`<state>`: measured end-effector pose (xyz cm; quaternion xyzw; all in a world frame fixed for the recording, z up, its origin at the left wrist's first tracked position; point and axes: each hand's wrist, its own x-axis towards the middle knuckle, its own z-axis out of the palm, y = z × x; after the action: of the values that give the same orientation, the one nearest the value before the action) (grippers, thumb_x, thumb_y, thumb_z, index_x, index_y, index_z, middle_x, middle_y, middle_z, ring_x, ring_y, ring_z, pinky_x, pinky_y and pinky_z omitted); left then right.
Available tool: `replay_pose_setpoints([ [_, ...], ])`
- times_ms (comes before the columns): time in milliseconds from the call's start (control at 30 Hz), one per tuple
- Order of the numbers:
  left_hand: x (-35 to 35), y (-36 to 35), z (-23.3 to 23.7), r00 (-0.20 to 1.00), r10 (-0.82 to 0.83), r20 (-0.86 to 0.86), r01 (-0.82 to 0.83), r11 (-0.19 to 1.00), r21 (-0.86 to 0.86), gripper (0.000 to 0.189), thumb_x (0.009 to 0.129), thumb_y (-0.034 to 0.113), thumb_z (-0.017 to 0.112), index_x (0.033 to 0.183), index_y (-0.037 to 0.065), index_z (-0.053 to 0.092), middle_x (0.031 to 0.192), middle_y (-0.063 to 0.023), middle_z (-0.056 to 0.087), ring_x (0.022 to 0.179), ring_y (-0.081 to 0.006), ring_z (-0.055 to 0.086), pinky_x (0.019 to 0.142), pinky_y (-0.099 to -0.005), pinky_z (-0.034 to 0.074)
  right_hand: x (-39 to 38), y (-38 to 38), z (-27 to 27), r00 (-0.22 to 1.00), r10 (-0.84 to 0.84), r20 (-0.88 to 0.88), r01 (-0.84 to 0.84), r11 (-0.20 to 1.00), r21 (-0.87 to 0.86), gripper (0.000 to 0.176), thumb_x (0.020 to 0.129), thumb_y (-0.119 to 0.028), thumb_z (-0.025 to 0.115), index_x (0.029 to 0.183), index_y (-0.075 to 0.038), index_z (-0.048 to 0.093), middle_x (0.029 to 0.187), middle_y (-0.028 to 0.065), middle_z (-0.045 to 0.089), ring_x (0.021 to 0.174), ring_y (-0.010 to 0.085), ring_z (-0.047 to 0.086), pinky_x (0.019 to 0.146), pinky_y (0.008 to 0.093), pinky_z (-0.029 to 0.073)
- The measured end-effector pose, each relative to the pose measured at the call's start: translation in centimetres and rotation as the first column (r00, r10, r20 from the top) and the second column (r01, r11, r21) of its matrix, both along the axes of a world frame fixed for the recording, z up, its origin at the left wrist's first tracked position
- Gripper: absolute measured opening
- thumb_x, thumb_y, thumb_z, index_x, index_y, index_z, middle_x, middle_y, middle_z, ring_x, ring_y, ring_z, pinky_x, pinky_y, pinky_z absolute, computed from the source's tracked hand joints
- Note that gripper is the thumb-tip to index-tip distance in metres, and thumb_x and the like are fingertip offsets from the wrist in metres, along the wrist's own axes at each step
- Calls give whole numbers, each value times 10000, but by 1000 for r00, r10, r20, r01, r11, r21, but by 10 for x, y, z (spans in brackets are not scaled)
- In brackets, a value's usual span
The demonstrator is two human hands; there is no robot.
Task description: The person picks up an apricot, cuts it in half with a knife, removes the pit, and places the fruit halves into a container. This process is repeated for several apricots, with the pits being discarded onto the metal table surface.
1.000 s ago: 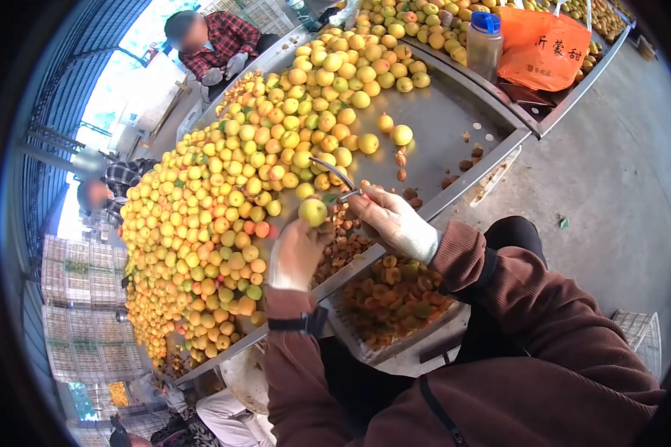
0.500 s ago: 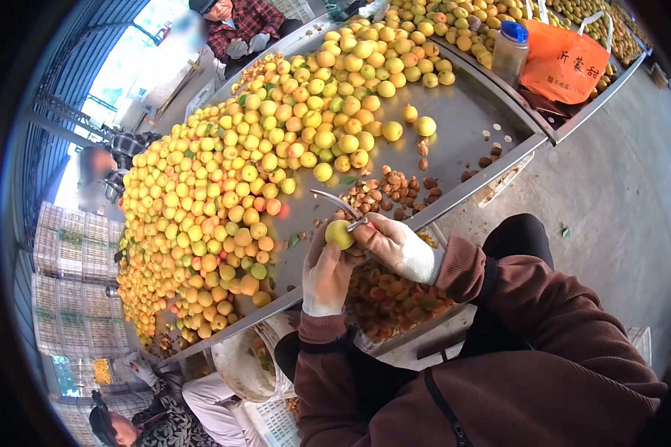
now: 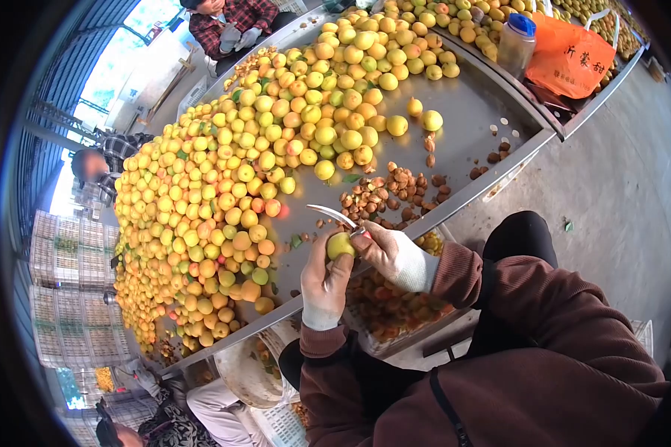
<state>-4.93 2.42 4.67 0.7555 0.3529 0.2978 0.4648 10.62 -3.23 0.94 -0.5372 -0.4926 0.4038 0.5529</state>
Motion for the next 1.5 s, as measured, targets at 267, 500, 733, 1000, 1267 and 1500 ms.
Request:
replay_pose_setpoints([
  [267, -1, 4, -20, 897, 246, 366, -141, 946, -291, 428, 939, 218, 603, 1265, -43, 506, 1161, -108, 589, 1020, -219, 590, 922, -340, 474, 15, 2, 18, 935, 67, 349, -47, 997, -67, 227, 935, -260, 551, 1002, -46, 515, 786, 183, 633, 767, 385, 641, 646, 424, 499],
  [500, 8, -2, -19, 712, 222, 666, 146, 881, -450, 624, 933, 315, 627, 1390, -29, 377, 1241, -129, 543, 1154, -232, 527, 1017, -382, 407, 4, -7, 16, 984, 163, 78, -163, 987, 3, 276, 969, -289, 545, 1083, -38, 541, 826, 196, 630, 832, 370, 651, 695, 377, 498],
  [733, 15, -4, -27, 702, 241, 670, 126, 884, -450, 634, 937, 288, 629, 1411, -19, 340, 1275, -140, 539, 1160, -233, 526, 1021, -389, 409, 3, -13, 10, 989, 81, 127, -76, 996, -40, 309, 967, -314, 556, 1079, -26, 547, 842, 209, 643, 822, 382, 654, 668, 382, 510],
  [1000, 26, -11, -23, 731, 229, 643, 82, 906, -416, 620, 947, 325, 612, 1389, -29, 361, 1277, -134, 545, 1122, -239, 570, 979, -378, 452, 2, -17, 9, 988, 58, 142, -62, 998, 24, 303, 993, -318, 494, 1014, -19, 541, 803, 189, 645, 782, 368, 654, 663, 386, 521],
  [1267, 34, -9, -7, 841, 279, 463, -124, 933, -338, 567, 981, 427, 520, 1343, 5, 407, 1239, -159, 560, 1075, -259, 578, 960, -385, 460, 0, -6, 1, 923, -78, 376, -10, 974, 226, 256, 1000, -240, 463, 1062, -13, 562, 774, 164, 647, 691, 330, 660, 598, 390, 534],
  [1500, 24, -3, -18, 856, 297, 424, -102, 900, -424, 544, 977, 355, 552, 1339, -28, 419, 1152, -97, 576, 1066, -185, 546, 953, -346, 437, -10, 3, -17, 917, -82, 389, 11, 983, 183, 265, 996, -216, 455, 1085, 9, 562, 785, 156, 653, 689, 323, 669, 572, 364, 539],
])
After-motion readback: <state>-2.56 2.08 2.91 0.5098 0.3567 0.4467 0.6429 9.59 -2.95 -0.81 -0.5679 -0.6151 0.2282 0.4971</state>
